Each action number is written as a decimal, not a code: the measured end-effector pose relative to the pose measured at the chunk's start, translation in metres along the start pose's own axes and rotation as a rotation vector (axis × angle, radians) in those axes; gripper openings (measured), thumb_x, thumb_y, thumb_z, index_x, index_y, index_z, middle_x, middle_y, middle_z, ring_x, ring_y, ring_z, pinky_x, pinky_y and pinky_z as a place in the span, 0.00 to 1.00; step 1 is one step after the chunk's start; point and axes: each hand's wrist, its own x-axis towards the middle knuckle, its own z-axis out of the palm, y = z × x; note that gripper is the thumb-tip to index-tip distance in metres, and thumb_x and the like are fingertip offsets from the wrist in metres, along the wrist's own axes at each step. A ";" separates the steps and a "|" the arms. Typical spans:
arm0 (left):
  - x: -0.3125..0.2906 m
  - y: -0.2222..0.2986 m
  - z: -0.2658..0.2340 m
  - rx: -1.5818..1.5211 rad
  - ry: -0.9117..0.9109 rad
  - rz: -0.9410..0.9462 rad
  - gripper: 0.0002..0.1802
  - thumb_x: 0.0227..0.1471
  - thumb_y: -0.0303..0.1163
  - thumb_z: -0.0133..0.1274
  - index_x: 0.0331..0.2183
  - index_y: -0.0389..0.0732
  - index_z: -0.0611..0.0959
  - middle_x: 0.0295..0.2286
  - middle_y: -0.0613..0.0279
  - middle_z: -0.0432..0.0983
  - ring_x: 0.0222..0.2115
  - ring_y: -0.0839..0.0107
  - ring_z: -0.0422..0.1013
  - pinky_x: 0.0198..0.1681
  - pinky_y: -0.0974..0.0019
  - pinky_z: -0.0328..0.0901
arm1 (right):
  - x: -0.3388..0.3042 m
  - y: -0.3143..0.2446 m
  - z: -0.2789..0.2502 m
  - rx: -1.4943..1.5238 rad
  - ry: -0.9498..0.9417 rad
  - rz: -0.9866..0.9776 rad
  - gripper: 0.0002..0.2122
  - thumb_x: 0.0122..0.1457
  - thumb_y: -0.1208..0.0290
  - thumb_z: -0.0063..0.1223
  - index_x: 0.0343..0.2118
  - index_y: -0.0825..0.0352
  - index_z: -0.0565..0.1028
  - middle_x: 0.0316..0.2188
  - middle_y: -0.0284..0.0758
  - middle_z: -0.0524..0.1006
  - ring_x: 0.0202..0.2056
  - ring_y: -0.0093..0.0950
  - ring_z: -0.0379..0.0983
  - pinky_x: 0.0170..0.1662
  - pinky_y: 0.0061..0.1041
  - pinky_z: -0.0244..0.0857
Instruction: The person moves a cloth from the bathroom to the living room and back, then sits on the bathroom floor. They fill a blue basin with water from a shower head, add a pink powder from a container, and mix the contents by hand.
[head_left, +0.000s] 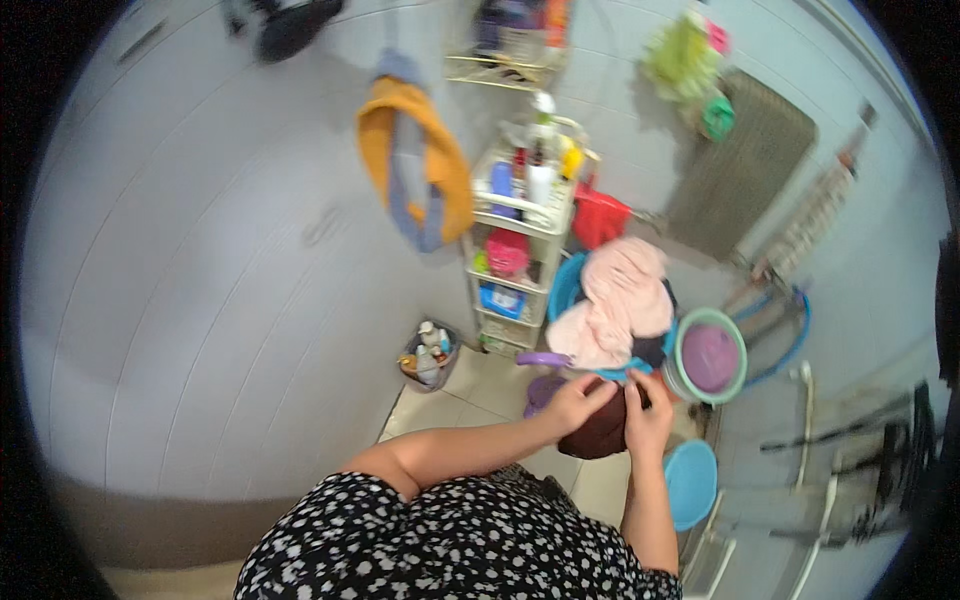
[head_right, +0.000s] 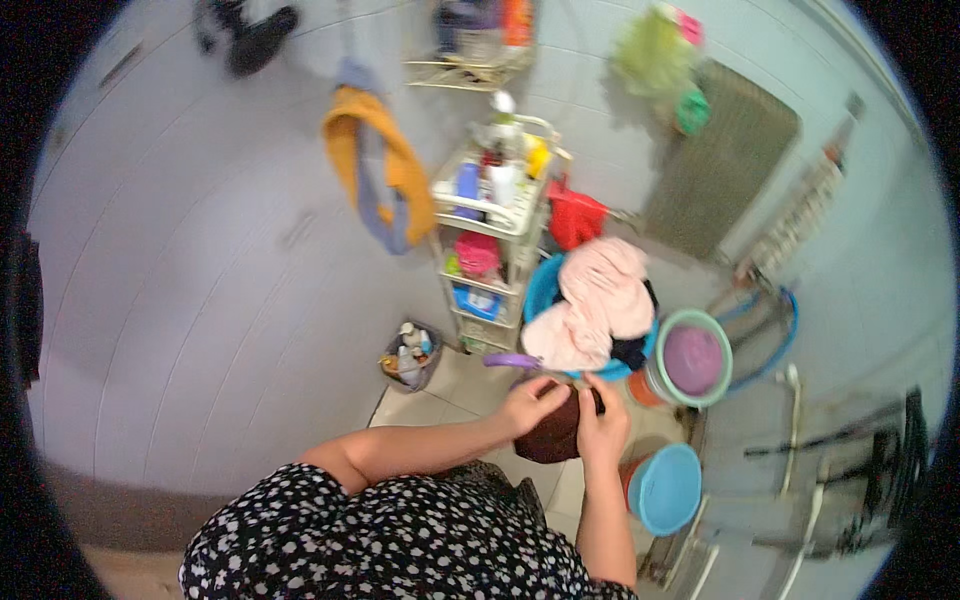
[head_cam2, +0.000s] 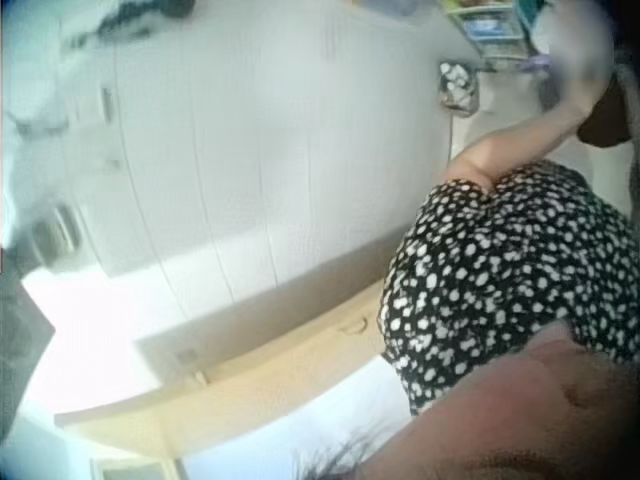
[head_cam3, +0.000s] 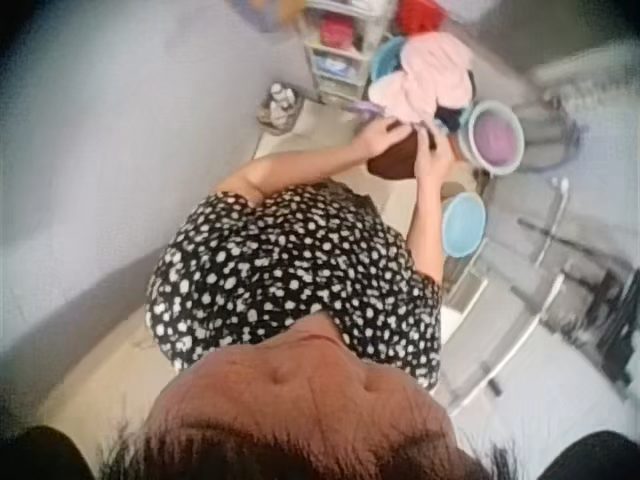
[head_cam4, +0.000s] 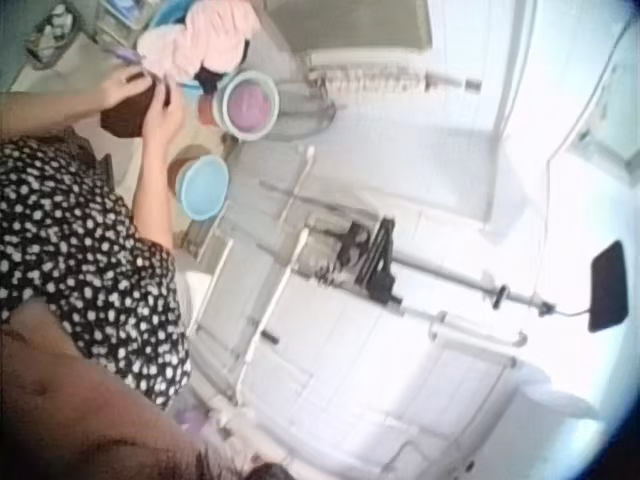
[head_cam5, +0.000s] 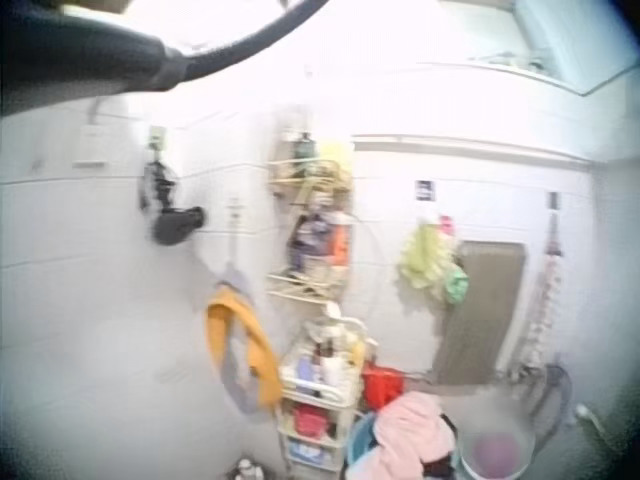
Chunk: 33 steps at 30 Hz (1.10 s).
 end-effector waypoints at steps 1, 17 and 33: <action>-0.001 -0.007 0.014 -0.026 -0.073 -0.033 0.22 0.53 0.46 0.50 0.41 0.36 0.76 0.36 0.63 0.74 0.37 0.76 0.66 0.44 0.71 0.60 | -0.012 0.001 -0.015 -0.052 0.056 0.036 0.10 0.58 0.71 0.49 0.37 0.72 0.76 0.35 0.37 0.78 0.40 0.28 0.73 0.46 0.26 0.64; 0.000 -0.039 0.113 0.059 -0.507 -0.725 0.27 0.59 0.51 0.34 0.51 0.43 0.67 0.48 0.63 0.67 0.49 0.67 0.63 0.54 0.61 0.54 | -0.163 0.066 -0.090 0.803 0.488 0.511 0.25 0.58 0.56 0.48 0.53 0.67 0.62 0.50 0.35 0.67 0.51 0.27 0.62 0.54 0.29 0.56; -0.165 -0.134 0.250 -0.144 -1.383 -1.457 0.21 0.58 0.48 0.37 0.49 0.48 0.68 0.47 0.63 0.66 0.48 0.65 0.65 0.51 0.56 0.61 | -0.314 0.031 -0.150 -0.583 1.194 0.576 0.16 0.51 0.55 0.53 0.26 0.67 0.75 0.23 0.41 0.74 0.29 0.44 0.70 0.32 0.38 0.63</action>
